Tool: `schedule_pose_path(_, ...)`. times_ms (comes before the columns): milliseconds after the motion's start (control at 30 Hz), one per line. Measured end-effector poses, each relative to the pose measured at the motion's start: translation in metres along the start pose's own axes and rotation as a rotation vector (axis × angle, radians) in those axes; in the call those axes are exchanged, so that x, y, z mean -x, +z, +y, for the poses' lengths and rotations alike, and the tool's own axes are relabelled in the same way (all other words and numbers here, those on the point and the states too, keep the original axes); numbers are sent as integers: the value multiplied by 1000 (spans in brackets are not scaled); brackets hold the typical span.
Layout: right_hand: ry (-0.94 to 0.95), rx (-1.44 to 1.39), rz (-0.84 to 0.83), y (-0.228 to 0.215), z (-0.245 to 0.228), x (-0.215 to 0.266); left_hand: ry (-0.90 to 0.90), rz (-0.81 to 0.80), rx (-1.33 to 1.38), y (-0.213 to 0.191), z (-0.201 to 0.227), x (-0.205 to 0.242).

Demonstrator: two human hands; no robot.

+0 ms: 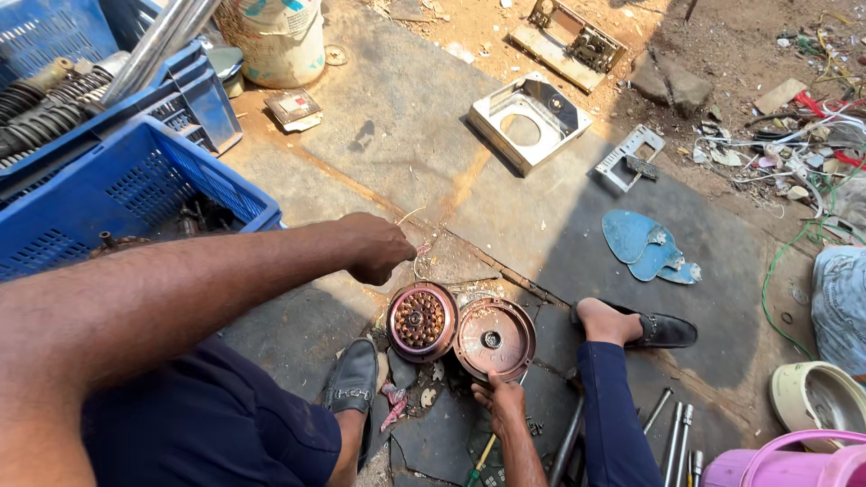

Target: The person uses a screwdriver to remove screws from a circular motor housing, then separates the casing to reveal the internal copper windings. The person places the separated parts on the floor.

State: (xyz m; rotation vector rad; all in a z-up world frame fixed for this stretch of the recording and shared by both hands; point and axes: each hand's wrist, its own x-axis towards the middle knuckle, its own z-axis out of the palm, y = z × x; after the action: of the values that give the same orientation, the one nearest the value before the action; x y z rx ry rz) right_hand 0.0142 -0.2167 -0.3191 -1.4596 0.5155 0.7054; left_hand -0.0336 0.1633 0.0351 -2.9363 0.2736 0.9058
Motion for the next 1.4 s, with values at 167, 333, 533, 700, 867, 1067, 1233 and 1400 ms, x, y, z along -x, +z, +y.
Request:
schedule_pose_path(167, -28, 79, -74, -1, -7, 7, 32, 39, 128, 14, 7, 41)
schedule_pose_path(333, -35, 23, -44, -14, 5, 7, 98, -46, 239, 42, 9, 21)
schedule_pose_path(533, -67, -36, -38, -19, 2, 6, 87, -92, 175, 46, 7, -2)
schedule_pose_path(700, -66, -27, -12, -19, -1, 11, 90, -137, 175, 55, 2, -15)
schedule_pose_path(867, -71, -49, -27, -10, -6, 11, 58, -122, 218, 61, -10, -19)
schedule_pose_path(1067, -162, -59, -22, -3, -6, 13, 22, -148, 247, 67, -14, -15)
schedule_pose_path(1233, -200, -59, -10, -16, -17, 28, 7, -127, 303, 66, -19, -13)
schedule_pose_path(1400, -189, -173, 10, -26, -29, 49, 43, -120, 298, 70, -25, -11)
